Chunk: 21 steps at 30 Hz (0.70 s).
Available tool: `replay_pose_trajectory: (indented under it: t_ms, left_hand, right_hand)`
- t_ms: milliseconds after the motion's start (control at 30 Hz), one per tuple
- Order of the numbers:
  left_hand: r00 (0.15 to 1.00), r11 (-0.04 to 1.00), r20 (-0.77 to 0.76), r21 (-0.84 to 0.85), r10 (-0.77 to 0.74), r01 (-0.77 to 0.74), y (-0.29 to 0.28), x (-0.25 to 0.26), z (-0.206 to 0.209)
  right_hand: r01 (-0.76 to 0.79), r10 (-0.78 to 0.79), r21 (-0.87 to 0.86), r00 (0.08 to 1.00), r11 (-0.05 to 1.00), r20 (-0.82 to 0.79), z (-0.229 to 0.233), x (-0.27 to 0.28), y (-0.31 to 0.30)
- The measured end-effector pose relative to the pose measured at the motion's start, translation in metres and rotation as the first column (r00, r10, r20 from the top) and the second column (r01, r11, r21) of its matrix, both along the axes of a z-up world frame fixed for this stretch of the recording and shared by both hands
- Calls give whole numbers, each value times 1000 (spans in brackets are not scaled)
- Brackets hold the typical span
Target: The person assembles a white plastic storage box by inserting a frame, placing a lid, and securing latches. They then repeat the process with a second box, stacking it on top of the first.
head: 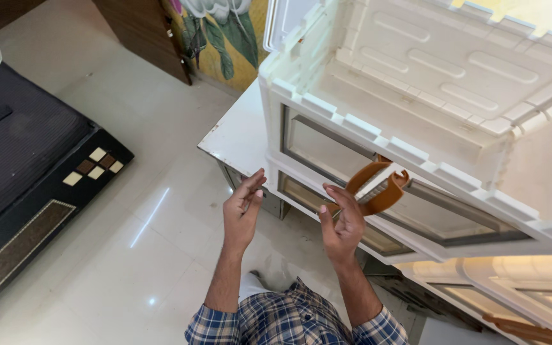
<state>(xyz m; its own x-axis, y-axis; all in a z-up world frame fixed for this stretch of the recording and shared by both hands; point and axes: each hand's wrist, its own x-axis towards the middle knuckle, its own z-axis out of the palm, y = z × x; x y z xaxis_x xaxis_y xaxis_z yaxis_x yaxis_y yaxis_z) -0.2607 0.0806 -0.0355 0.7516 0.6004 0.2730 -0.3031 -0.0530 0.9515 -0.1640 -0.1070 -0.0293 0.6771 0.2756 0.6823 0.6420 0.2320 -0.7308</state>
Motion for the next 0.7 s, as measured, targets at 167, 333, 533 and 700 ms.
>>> replay_pose_trajectory:
  t_ms: [167,333,533,700]
  left_hand:
    - [997,997,-38,-27,67,-68,13,-12,-8]
    - [991,992,-62,-33,122,-124,48,-20,-12]
    - [992,990,40,-77,119,-116,123,-33,-27]
    - [992,991,42,-64,121,-118,196,-57,-35]
  right_hand:
    - [-120,118,-46,991,992,-57,-9,-1,32]
    - [-384,364,-188,922,904,-131,-7,0,74]
    - [-434,386,-150,883,888,-266,-17,-9,152]
    - [-370,313,-158,903,916,-295,-28,-18,227]
